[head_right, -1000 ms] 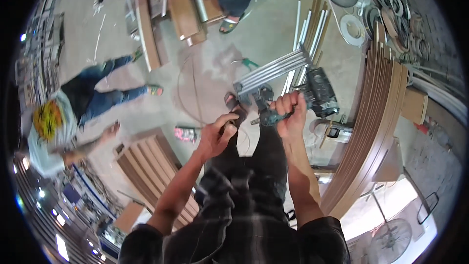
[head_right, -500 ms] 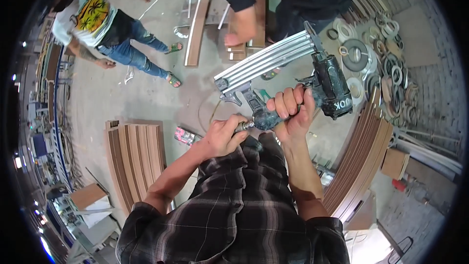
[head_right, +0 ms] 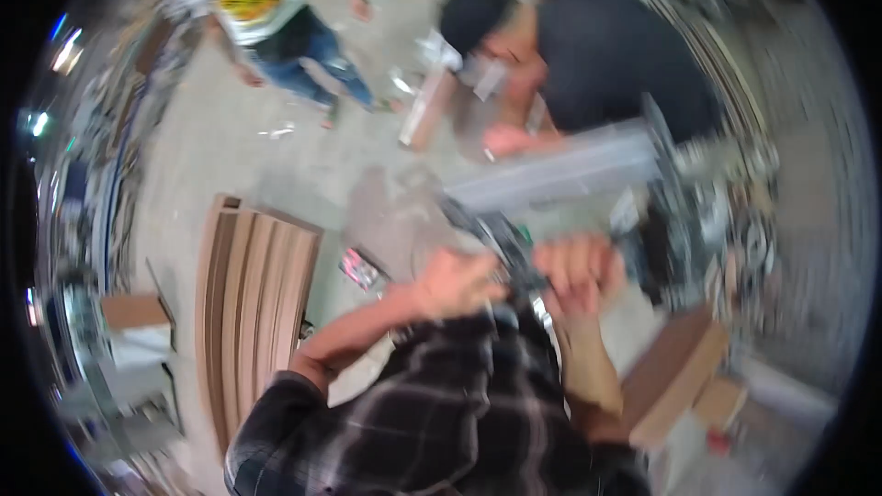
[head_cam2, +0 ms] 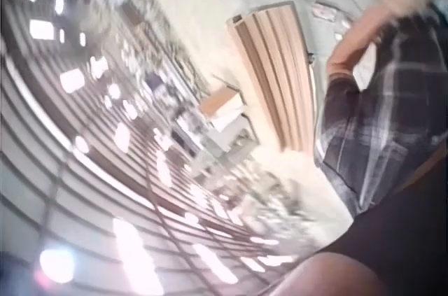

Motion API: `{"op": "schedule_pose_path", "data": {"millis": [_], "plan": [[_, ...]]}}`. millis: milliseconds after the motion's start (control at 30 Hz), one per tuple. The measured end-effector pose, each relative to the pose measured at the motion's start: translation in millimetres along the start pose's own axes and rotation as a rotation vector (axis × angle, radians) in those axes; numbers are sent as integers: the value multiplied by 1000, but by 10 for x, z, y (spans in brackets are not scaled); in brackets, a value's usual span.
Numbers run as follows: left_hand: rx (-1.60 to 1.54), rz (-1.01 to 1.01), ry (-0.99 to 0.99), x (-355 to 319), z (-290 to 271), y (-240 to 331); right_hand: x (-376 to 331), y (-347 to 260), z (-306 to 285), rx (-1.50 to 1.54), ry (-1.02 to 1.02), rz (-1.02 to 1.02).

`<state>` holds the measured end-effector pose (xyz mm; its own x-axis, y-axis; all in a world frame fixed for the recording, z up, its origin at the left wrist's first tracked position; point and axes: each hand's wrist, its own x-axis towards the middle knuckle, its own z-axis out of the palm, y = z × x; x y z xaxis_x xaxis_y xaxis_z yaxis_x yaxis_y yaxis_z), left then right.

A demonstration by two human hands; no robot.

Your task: Assembling large curved wooden panels using pneumatic tools and manual alignment on a production floor.

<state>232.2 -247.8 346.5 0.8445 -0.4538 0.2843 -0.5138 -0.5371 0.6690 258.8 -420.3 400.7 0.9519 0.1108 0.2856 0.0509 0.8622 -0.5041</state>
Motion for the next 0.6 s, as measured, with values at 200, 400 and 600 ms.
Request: {"op": "schedule_pose_path", "data": {"millis": [200, 400, 600], "plan": [[-271, -19, -118, 42, -133, 107, -80, 12, -116, -107, -46, -112], [-617, -103, -235, -167, -8, 88, -28, 47, -57, -100, -270, 119], [-617, -107, -240, -58, 341, -149, -240, 49, -123, -363, 125, 28]]}}
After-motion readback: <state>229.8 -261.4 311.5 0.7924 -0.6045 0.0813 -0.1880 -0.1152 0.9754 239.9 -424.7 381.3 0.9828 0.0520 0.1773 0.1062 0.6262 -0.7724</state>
